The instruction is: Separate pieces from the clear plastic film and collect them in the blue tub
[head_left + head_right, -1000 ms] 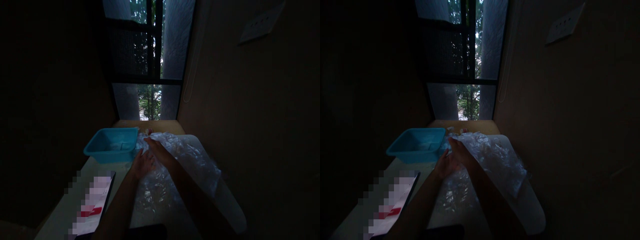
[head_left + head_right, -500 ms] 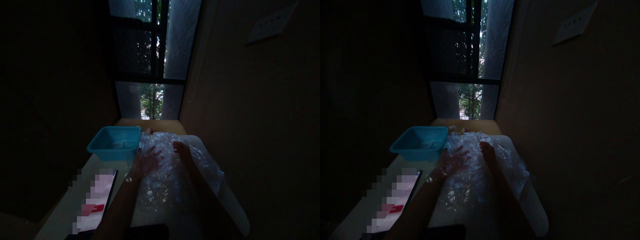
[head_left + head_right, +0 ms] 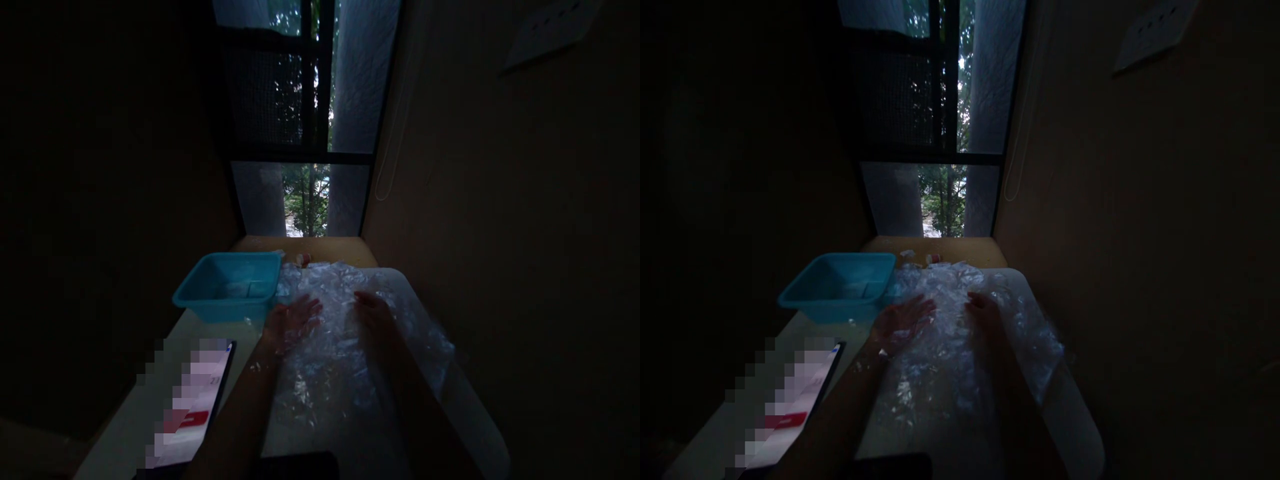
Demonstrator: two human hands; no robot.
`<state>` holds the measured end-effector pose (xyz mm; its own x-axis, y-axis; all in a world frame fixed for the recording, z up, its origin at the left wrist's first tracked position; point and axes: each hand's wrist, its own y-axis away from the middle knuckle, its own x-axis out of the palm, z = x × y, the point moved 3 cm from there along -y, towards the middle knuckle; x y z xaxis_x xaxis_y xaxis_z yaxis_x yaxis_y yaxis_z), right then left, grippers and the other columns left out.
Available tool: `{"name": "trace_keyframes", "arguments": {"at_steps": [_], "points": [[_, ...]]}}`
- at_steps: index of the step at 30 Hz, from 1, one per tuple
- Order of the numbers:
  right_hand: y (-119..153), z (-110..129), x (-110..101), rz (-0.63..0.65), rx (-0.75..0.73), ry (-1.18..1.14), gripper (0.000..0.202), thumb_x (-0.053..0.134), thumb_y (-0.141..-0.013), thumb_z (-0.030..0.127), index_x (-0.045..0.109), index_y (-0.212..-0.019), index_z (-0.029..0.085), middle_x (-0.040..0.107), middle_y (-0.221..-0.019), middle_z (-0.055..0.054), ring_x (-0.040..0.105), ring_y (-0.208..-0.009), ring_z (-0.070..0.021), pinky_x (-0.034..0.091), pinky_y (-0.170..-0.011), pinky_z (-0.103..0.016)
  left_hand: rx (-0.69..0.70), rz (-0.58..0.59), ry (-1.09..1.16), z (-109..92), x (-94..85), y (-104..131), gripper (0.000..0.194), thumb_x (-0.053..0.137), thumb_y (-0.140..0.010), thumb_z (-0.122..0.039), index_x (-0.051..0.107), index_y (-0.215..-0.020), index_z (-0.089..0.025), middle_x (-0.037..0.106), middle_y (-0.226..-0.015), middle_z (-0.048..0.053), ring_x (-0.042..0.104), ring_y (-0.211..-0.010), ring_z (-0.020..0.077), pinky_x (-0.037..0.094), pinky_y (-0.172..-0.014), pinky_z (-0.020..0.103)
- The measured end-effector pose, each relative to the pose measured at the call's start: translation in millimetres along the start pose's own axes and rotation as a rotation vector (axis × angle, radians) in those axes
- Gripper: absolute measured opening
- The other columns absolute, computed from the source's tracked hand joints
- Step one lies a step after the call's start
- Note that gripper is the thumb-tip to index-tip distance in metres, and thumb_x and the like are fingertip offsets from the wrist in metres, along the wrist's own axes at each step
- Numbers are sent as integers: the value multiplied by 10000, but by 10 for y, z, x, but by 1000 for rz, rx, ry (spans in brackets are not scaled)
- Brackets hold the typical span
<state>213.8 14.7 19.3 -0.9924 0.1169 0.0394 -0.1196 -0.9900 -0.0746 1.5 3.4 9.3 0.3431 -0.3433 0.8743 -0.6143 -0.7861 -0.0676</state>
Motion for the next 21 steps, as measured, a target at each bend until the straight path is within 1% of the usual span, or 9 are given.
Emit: {"name": "trace_keyframes", "arguments": {"at_steps": [3, 5, 8, 10, 12, 14, 17, 19, 21], "points": [[53, 35, -31, 1, 43, -131, 410, 643, -526, 290, 589, -910, 158, 564, -631, 25, 428, -447, -58, 318, -421, -199, -16, 41, 11, 3, 46, 24, 437, 427, -637, -257, 536, -1040, -125, 539, -1122, 111, 337, -1160, 269, 174, -959, 452], [87, 66, -17, 28, 61, -199, 428, 651, -531, 305, 582, -932, 172, 565, -642, 28, 422, -447, -51, 303, -418, -191, -18, 62, 5, 0, 97, 41, 458, 431, -626, -272, 530, -1048, -124, 521, -1142, 123, 308, -1173, 291, 177, -947, 483], [117, 87, 17, 87, 95, -199, 420, 660, -531, 320, 591, -922, 184, 577, -641, 26, 420, -443, -53, 290, -417, -195, -26, 63, -26, -8, 138, 49, 466, 436, -616, -269, 522, -1054, -133, 493, -1171, 132, 262, -1191, 320, 208, -913, 522], [117, 74, 28, 109, 119, -162, 365, 667, -526, 301, 610, -865, 180, 571, -613, 30, 402, -430, -51, 275, -409, -194, -36, 47, -43, -4, 124, 40, 446, 446, -615, -252, 527, -1039, -140, 488, -1176, 131, 260, -1189, 332, 248, -887, 527], [102, 50, 24, 109, 132, -148, 294, 675, -512, 269, 622, -782, 166, 562, -586, 30, 403, -435, -55, 276, -410, -192, -27, 8, -58, 11, 82, 22, 398, 451, -635, -217, 536, -1018, -148, 505, -1157, 122, 304, -1171, 318, 291, -873, 501], [80, 26, 11, 99, 122, -182, 290, 678, -497, 247, 616, -769, 167, 575, -607, 22, 437, -470, -70, 300, -428, -194, 6, -61, -89, 32, 36, 6, 349, 442, -673, -167, 540, -1008, -161, 537, -1117, 108, 387, -1125, 282, 329, -864, 461], [60, 12, -7, 116, 91, -244, 414, 669, -502, 233, 581, -905, 200, 621, -730, 3, 472, -511, -81, 329, -450, -198, 43, -200, -156, 69, 15, 1, 327, 431, -714, -114, 542, -1017, -165, 590, -1034, 88, 505, -1011, 232, 388, -838, 388], [66, 19, -12, 143, 90, -253, 478, 647, -526, 235, 543, -993, 223, 634, -822, -7, 447, -475, -62, 321, -432, -194, 8, -286, -178, 97, 32, 6, 297, 447, -729, -146, 552, -1007, -142, 621, -966, 91, 548, -943, 225, 427, -793, 347], [85, 49, -18, 147, 90, -225, 478, 622, -548, 244, 533, -1017, 221, 636, -868, -22, 425, -447, -54, 315, -416, -194, -3, -325, -163, 103, 57, 8, 285, 447, -749, -220, 557, -993, -121, 633, -927, 102, 561, -916, 232, 443, -764, 347]]}}
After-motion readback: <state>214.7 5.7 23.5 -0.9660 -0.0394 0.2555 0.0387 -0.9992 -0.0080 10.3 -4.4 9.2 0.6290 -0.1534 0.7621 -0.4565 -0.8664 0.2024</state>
